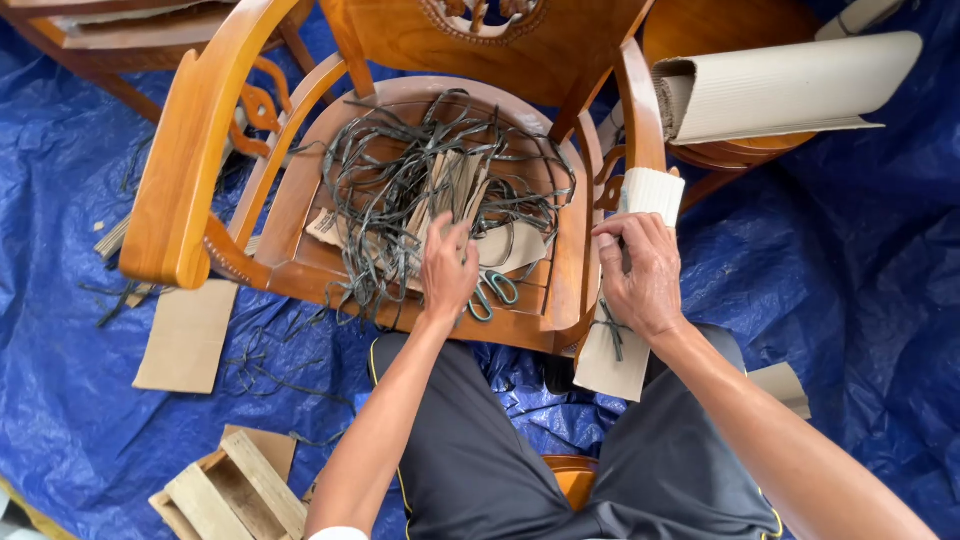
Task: Secure protective cardboard wrapping to a wooden chair using wire.
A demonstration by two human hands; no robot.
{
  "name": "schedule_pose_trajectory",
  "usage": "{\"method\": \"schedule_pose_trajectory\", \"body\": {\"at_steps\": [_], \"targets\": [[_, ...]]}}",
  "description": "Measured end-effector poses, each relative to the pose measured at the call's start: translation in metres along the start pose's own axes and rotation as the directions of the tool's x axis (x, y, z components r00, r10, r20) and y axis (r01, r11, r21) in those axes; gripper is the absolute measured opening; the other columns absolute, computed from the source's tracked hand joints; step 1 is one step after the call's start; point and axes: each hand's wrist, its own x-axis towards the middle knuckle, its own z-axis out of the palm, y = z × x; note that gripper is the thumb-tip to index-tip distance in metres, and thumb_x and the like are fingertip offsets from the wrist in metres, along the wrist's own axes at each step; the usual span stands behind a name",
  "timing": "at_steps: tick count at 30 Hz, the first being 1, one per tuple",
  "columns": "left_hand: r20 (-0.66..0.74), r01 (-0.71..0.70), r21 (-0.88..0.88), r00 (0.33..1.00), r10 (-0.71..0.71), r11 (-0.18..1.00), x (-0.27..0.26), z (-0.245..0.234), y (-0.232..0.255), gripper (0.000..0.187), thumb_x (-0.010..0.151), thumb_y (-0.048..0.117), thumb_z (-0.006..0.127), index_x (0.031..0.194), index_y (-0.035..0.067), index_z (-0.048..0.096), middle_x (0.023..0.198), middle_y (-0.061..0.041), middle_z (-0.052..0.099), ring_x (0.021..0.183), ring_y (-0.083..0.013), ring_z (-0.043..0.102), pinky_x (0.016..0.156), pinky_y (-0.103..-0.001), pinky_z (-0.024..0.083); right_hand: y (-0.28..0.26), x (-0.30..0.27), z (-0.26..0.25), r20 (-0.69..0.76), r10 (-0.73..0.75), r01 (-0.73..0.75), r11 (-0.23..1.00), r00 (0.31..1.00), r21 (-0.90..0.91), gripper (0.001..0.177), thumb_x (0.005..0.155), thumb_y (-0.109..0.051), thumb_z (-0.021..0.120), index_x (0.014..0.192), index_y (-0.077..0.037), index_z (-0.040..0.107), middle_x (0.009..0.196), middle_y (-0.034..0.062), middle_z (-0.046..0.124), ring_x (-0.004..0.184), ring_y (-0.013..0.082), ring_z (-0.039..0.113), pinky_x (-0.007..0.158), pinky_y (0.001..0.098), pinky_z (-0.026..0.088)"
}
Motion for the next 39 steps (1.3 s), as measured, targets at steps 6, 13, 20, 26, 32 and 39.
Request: {"method": "schedule_pose_trajectory", "body": {"at_steps": [6, 13, 20, 26, 32, 39], "targets": [[0.032, 0.205, 0.081, 0.978, -0.208, 0.975, 0.088, 0.047, -0.012, 0.043, 0.087, 0.023, 0.069, 0.128, 0.009, 0.067, 0.15, -0.021, 0.044, 0.115, -0.0396, 0.062, 0.095, -0.048, 0.05, 0.003, 0.004, -0.001, -0.041, -0.045, 0.046, 0.999, 0.998, 0.03, 0.008, 0.099, -0.009, 0.06, 0.101, -0.004, 0.066, 0.105, 0.0112, 0.067, 0.104, 0.0323, 0.061, 0.096, 0.0431, 0.047], [-0.066, 0.248, 0.2, 0.969, -0.24, 0.948, 0.102, 0.057, -0.045, 0.048, 0.088, 0.02, 0.069, 0.134, 0.005, 0.065, 0.144, -0.016, 0.06, 0.119, -0.0354, 0.066, 0.099, -0.048, 0.051, 0.009, 0.001, -0.004, -0.069, -0.034, 0.042, 0.991, 0.997, 0.124, 0.009, 0.099, -0.011, 0.059, 0.1, -0.003, 0.064, 0.103, 0.0118, 0.067, 0.099, 0.0311, 0.061, 0.091, 0.0427, 0.047], [-0.218, 0.174, 0.316, 0.97, -0.107, 0.933, 0.065, -0.004, 0.022, 0.042, 0.091, 0.014, 0.069, 0.133, 0.009, 0.069, 0.13, -0.019, 0.068, 0.106, -0.0366, 0.071, 0.089, -0.048, 0.056, 0.015, -0.008, -0.01, -0.087, -0.058, 0.076, 0.973, 0.994, 0.219, 0.009, 0.098, -0.014, 0.06, 0.096, -0.006, 0.065, 0.098, 0.0102, 0.065, 0.096, 0.0305, 0.058, 0.089, 0.043, 0.045], [-0.165, 0.32, 0.139, 0.941, -0.297, 0.937, 0.038, -0.034, 0.074, 0.03, 0.1, 0.014, 0.059, 0.128, 0.007, 0.066, 0.105, -0.011, 0.078, 0.069, -0.0241, 0.075, 0.069, -0.042, 0.057, 0.022, -0.012, -0.008, -0.124, -0.025, 0.055, 0.968, 0.992, 0.245, 0.01, 0.096, -0.015, 0.062, 0.097, -0.005, 0.064, 0.099, 0.0105, 0.064, 0.098, 0.0301, 0.058, 0.089, 0.043, 0.044], [-0.189, 0.179, -0.234, 0.956, -0.225, 0.956, 0.037, -0.033, 0.1, 0.031, 0.098, 0.016, 0.058, 0.127, 0.004, 0.056, 0.106, -0.009, 0.078, 0.068, -0.0141, 0.076, 0.053, -0.026, 0.059, 0.023, -0.007, -0.007, -0.071, 0.0, 0.017, 0.971, 0.997, 0.239, 0.012, 0.099, -0.016, 0.061, 0.096, -0.005, 0.065, 0.096, 0.0101, 0.063, 0.096, 0.0288, 0.057, 0.09, 0.0428, 0.044], [0.06, 0.024, -0.451, 0.998, 0.003, 0.892, -0.006, -0.023, 0.174, 0.019, 0.104, 0.019, 0.059, 0.112, 0.006, 0.071, 0.099, -0.006, 0.079, 0.072, -0.01, 0.073, 0.051, -0.022, 0.052, 0.02, -0.012, -0.013, -0.175, -0.091, 0.133, 0.96, 0.98, 0.247, 0.015, 0.104, -0.016, 0.055, 0.101, -0.005, 0.066, 0.106, 0.0092, 0.065, 0.103, 0.0298, 0.057, 0.092, 0.0431, 0.043]]}}
